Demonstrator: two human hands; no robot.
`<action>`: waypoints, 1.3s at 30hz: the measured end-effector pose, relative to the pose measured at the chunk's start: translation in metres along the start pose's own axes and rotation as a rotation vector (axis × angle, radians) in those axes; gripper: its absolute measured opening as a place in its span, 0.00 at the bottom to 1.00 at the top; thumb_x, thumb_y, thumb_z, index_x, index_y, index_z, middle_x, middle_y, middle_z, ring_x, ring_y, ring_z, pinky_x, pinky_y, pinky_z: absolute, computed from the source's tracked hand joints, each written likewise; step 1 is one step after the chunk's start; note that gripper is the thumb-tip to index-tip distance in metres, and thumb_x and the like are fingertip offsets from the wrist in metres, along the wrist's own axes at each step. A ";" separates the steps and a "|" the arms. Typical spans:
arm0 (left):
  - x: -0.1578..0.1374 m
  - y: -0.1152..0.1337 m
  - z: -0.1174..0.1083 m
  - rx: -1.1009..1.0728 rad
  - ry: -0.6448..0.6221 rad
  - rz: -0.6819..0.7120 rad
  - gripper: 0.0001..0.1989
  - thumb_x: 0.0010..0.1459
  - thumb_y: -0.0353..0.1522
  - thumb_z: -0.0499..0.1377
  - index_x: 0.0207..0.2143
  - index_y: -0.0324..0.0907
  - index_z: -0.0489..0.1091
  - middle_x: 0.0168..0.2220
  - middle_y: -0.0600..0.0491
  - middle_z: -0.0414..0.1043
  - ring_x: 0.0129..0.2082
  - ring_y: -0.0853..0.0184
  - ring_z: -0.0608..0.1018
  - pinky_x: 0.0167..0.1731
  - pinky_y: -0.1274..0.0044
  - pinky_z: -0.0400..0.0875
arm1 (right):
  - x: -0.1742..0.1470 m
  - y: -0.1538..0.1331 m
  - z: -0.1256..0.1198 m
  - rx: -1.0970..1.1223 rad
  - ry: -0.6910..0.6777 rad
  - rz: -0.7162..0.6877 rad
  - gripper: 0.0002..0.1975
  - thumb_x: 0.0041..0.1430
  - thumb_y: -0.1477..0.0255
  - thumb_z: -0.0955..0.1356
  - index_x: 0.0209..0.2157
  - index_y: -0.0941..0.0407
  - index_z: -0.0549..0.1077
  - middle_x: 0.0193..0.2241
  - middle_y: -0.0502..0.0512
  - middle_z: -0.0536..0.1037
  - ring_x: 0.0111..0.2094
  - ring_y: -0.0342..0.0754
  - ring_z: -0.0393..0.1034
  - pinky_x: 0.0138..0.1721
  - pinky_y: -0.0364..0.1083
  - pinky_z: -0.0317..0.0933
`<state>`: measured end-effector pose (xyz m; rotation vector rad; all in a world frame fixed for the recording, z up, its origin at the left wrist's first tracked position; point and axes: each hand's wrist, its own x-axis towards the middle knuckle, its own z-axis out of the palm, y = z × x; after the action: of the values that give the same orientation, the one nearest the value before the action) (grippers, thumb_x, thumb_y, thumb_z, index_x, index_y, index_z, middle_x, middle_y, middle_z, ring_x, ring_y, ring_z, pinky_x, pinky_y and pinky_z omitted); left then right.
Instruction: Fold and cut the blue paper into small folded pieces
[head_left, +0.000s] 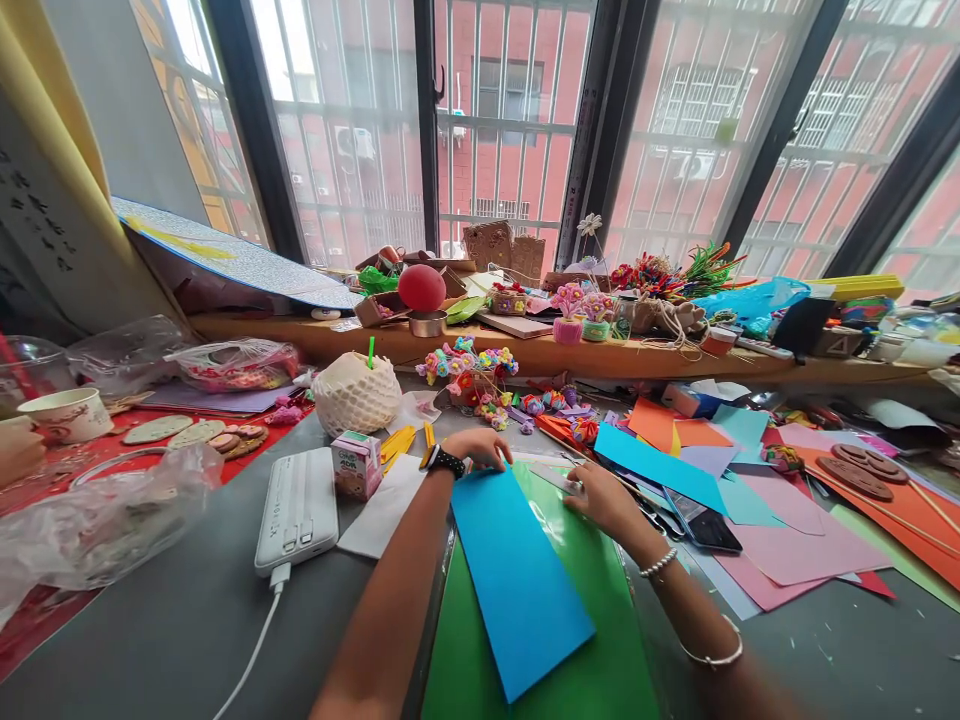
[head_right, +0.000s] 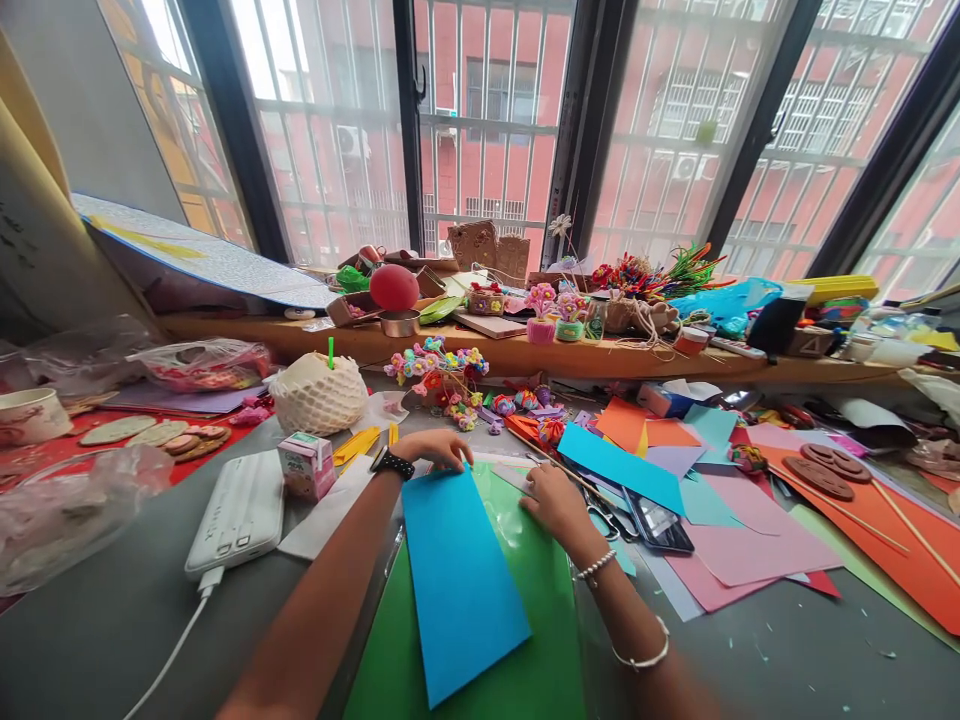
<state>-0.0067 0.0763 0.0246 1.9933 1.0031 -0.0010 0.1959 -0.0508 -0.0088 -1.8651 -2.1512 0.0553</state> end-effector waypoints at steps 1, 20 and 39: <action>0.004 0.001 0.002 0.007 -0.003 0.019 0.14 0.30 0.29 0.64 0.27 0.40 0.73 0.17 0.59 0.67 0.18 0.73 0.67 0.19 0.81 0.61 | 0.002 -0.004 0.005 -0.071 0.013 -0.002 0.08 0.50 0.76 0.64 0.34 0.60 0.70 0.35 0.60 0.72 0.39 0.52 0.66 0.38 0.45 0.58; 0.035 -0.008 0.026 -0.016 0.115 0.206 0.22 0.40 0.24 0.59 0.43 0.33 0.65 0.28 0.51 0.72 0.30 0.68 0.73 0.30 0.80 0.66 | 0.005 -0.014 0.011 -0.016 0.231 -0.092 0.09 0.57 0.74 0.60 0.31 0.57 0.71 0.30 0.56 0.73 0.33 0.48 0.66 0.33 0.42 0.57; 0.032 0.016 0.060 0.492 0.498 0.095 0.12 0.53 0.38 0.52 0.36 0.40 0.68 0.33 0.48 0.72 0.37 0.60 0.72 0.33 0.75 0.62 | 0.009 -0.021 0.022 -0.193 0.101 -0.156 0.07 0.55 0.77 0.61 0.31 0.57 0.70 0.30 0.54 0.74 0.33 0.47 0.67 0.30 0.41 0.55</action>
<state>0.0464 0.0498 -0.0128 2.5636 1.3109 0.3454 0.1690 -0.0416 -0.0230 -1.7482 -2.2928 -0.2826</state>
